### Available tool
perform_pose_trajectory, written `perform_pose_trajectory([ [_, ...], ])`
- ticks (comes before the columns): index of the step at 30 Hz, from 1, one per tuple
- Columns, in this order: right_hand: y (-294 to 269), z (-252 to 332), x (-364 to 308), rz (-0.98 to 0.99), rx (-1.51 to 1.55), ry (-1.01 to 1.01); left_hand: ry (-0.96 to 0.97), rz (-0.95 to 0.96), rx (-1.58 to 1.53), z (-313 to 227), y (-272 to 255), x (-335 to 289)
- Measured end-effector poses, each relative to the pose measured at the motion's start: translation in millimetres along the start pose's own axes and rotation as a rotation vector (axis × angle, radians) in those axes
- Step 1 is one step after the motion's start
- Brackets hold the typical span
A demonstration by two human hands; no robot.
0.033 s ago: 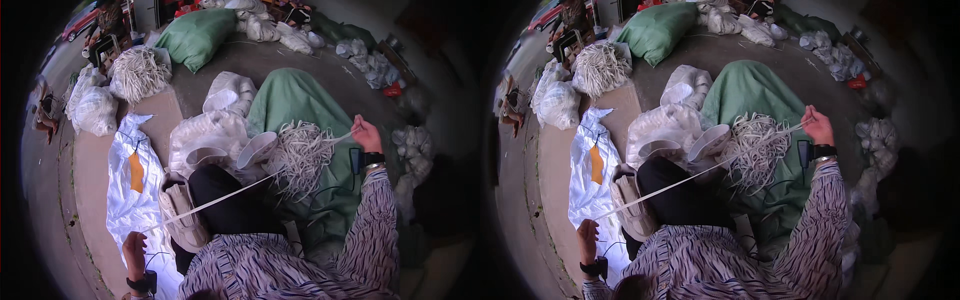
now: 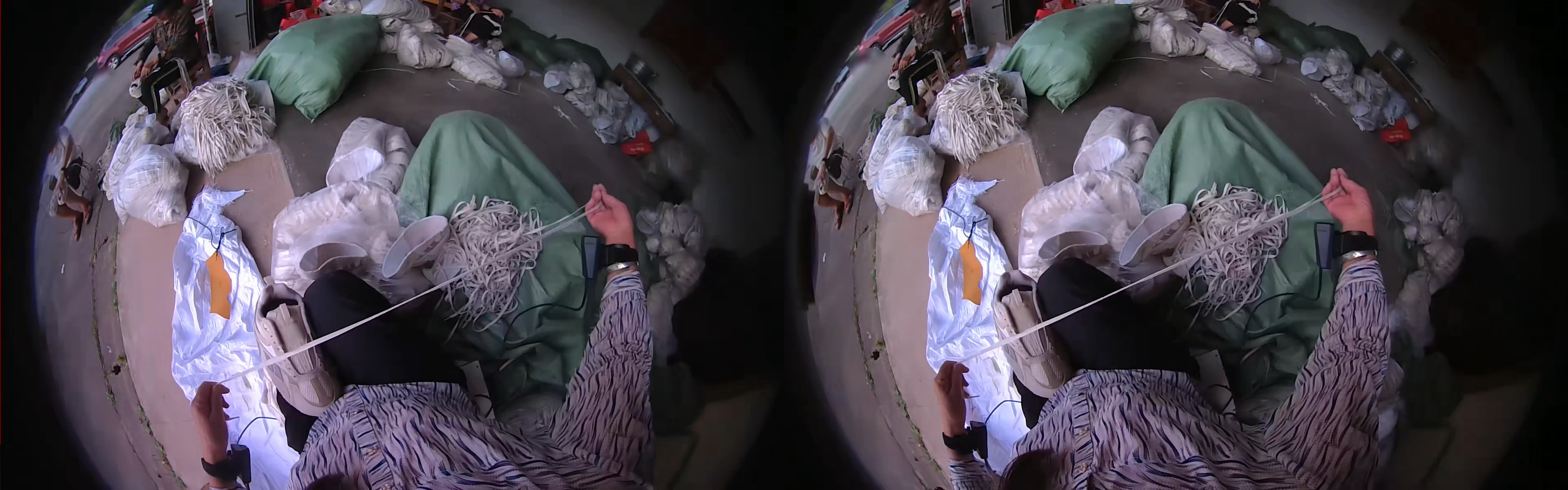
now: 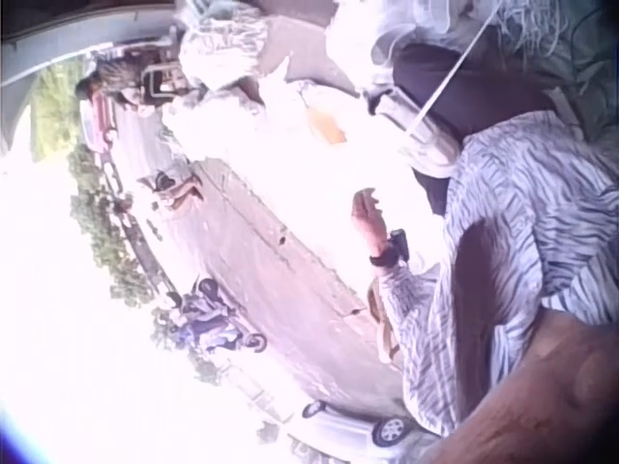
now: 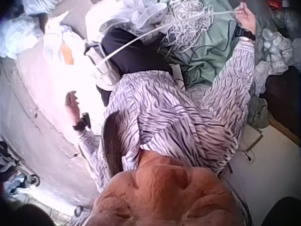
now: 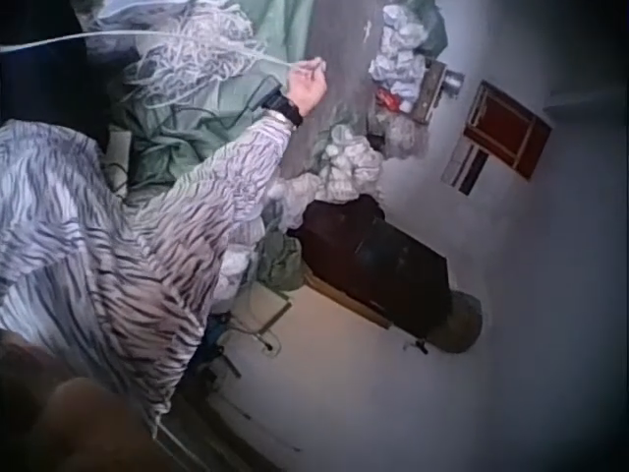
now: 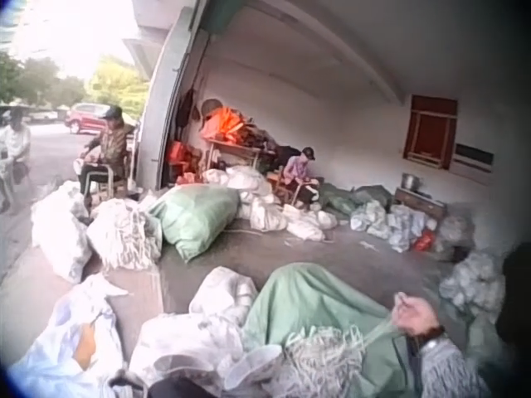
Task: Lacing a white shoe while sitting outside a workshop.
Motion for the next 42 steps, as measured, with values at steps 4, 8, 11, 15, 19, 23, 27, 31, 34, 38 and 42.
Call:
perform_pose_trajectory([
  [4,-22,118,14,0.18,-0.113,-0.484,-0.003,0.051,-0.024,14,1,6],
  [8,-16,74,-16,-0.215,-1.821,-0.602,0.088,0.227,-0.141,-9,43,-15],
  [11,38,-50,-79,0.194,-2.517,-0.921,0.201,0.521,-0.117,-45,74,-37],
  [15,93,-238,-234,1.247,-0.831,0.12,0.447,0.687,-0.015,-86,100,-47],
  [19,89,-335,-331,1.587,-0.972,0.599,0.391,0.508,-0.037,-82,104,-47],
  [23,84,-343,-323,1.844,-1.178,0.276,0.036,0.631,-0.188,-45,89,-53],
  [27,82,-338,-310,1.903,-1.446,0.223,0.024,0.649,-0.174,-20,81,-60],
  [31,87,-344,-330,2.172,-1.397,-0.015,0.218,0.525,-0.154,-22,82,-59],
  [34,87,-359,-343,1.773,-1.18,0.485,0.291,0.429,-0.089,-27,85,-54],
  [38,93,-366,-332,1.712,-1.273,0.555,0.224,0.406,-0.193,-18,83,-44],
  [42,114,-360,-308,1.534,-1.362,0.368,0.053,0.166,-0.348,1,71,-28],
])
Point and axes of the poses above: each hand's wrist, its own x-axis towards the middle knuckle, its own y-axis out of the palm, z = x × y, the point moved 3 cm from there along x, towards the middle knuckle, and after that the axes turned 11 degrees about -z, right-handed, at the moved point
